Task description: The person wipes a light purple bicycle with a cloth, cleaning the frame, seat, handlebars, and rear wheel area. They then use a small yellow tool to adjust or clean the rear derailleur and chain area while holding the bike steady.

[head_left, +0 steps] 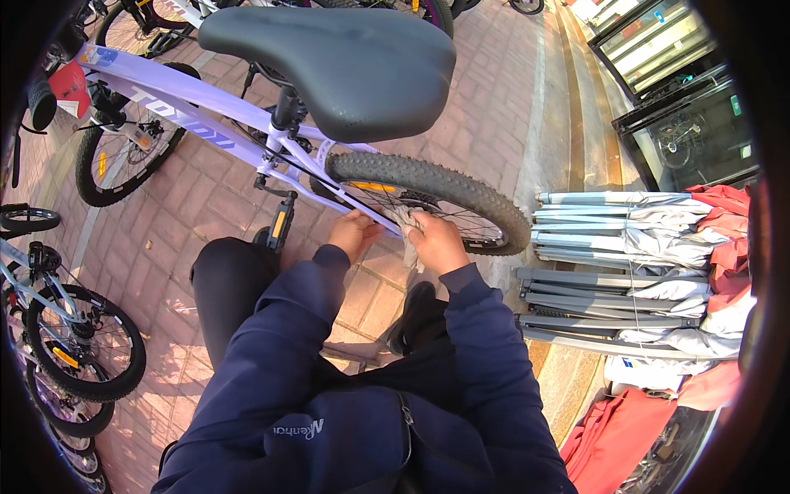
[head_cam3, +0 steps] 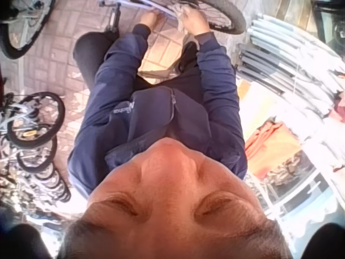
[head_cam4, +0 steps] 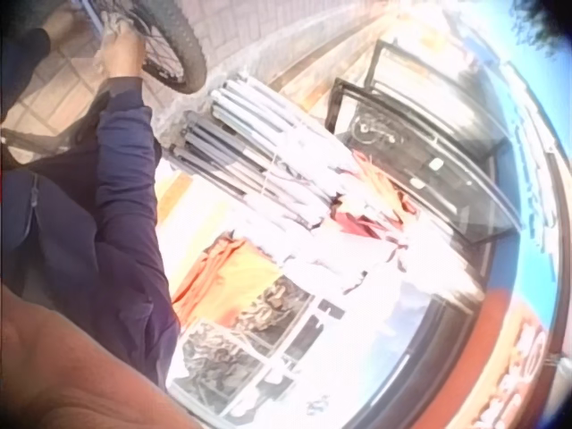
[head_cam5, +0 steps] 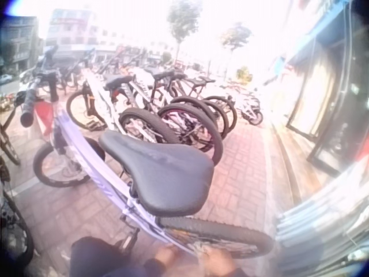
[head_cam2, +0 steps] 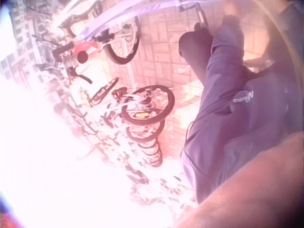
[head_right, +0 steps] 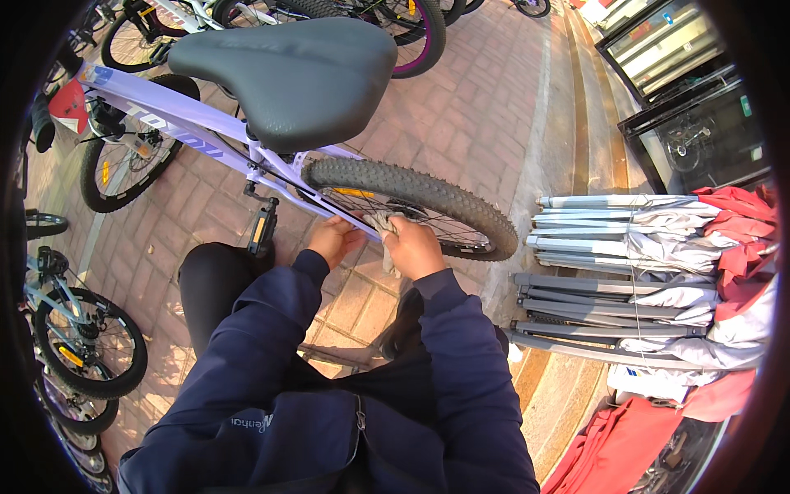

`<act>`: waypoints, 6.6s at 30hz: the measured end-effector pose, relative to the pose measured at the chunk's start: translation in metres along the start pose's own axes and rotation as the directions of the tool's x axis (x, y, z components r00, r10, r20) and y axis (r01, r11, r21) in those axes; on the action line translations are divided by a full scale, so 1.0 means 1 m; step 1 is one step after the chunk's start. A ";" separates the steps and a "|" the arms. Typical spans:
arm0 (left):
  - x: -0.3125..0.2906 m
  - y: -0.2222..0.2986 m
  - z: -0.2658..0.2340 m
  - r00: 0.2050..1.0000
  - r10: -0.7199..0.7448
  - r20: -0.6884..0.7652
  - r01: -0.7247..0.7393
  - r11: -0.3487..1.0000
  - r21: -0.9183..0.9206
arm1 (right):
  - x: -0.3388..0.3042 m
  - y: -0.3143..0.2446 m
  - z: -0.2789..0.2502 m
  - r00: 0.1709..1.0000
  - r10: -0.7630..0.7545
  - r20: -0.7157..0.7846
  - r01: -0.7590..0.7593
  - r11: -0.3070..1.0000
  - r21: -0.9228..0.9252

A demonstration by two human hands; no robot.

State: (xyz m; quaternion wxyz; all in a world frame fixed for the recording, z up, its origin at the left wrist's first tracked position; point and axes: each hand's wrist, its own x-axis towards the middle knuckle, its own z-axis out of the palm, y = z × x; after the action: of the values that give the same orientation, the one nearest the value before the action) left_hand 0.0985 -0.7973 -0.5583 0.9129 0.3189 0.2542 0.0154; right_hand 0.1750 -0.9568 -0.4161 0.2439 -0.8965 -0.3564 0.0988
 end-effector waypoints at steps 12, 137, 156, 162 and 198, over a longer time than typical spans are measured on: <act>0.031 0.004 -0.013 0.941 -0.172 0.292 0.218 0.967 -0.132 | 0.044 0.002 0.024 0.937 0.159 0.310 -0.133 0.986 -0.103; 0.043 0.013 0.008 0.951 0.222 0.215 -0.024 -0.640 0.768 | -0.075 0.224 0.070 0.710 0.675 -0.200 -0.700 0.707 -0.099; 0.032 0.029 0.044 0.944 -0.257 0.207 -0.314 -0.508 0.802 | -0.068 0.225 0.085 0.701 0.697 0.150 -0.710 0.663 0.240; 0.022 0.003 0.004 0.833 0.055 0.550 -0.457 -0.490 0.742 | -0.069 0.227 0.059 0.634 0.753 -0.179 -0.738 0.658 0.153; -0.074 0.235 -0.001 0.250 0.762 0.597 -0.397 -0.482 0.781 | -0.061 0.012 -0.032 0.991 0.118 -0.059 -0.097 0.955 0.282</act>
State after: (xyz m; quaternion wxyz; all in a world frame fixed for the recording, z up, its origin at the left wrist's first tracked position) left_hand 0.0650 -0.6235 -0.3868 0.2002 0.8726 0.0775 0.4386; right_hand 0.1487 -1.0178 -0.3943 0.3749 -0.8744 -0.2803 0.1273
